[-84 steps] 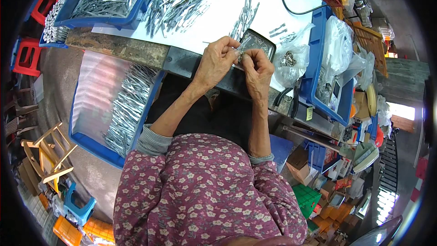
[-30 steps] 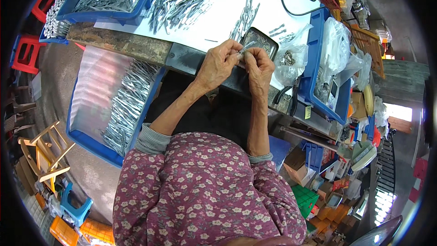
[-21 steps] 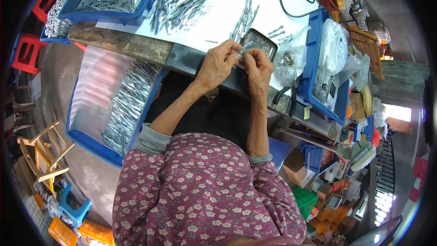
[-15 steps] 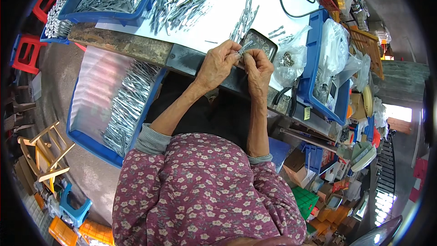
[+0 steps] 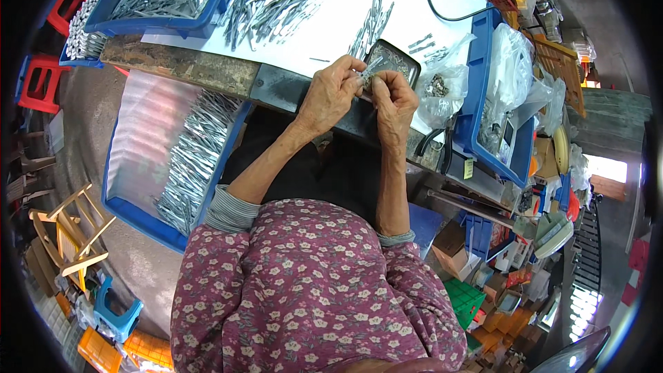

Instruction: The worker is manually assembling small metal pins or rods into component housings at a manufacturing workbench.

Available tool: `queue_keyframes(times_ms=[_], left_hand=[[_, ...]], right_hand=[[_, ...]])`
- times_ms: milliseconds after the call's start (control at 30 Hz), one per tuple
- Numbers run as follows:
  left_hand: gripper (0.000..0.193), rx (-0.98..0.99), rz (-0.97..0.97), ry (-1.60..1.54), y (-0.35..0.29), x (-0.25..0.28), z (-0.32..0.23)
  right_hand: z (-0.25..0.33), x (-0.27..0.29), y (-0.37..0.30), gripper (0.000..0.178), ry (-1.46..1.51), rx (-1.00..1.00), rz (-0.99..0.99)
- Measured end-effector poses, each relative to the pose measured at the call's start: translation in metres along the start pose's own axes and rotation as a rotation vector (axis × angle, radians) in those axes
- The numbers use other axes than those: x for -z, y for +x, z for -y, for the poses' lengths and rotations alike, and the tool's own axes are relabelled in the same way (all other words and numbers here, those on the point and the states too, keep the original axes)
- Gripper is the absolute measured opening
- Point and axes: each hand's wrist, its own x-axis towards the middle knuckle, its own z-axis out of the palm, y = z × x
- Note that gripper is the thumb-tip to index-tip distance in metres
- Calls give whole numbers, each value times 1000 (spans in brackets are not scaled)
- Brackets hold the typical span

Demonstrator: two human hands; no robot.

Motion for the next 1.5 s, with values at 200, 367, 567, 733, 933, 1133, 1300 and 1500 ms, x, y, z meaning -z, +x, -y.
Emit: queue_keyframes(times_ms=[200, 367, 567, 733, 933, 1133, 1300, 1500], left_hand=[[14, 5, 3, 18, 0, -1, 2], [13, -7, -23, 29, 0, -3, 2], [12, -40, -51, 69, 0, -5, 3], [12, -52, -65, 49, 0, -6, 5], [13, -67, -60, 8, -1, -5, 2], [12, 10, -66, -33, -2, -5, 1], [13, -25, -66, 16, -2, -4, 0], [12, -10, -61, 16, -2, -3, 0]], right_hand=[[1, -1, 0, 8, 3, 12, -6], [-4, -1, 1, 8, 18, 23, 0], [-3, -2, 1, 8, 78, 25, -2], [0, 0, 2, 7, -3, 30, 24], [4, 3, 4, 8, -46, 10, 55], [6, 4, 4, 8, -28, 10, 62], [8, 4, 5, 8, -71, 30, 78], [11, 5, 6, 8, -48, 6, 107]])
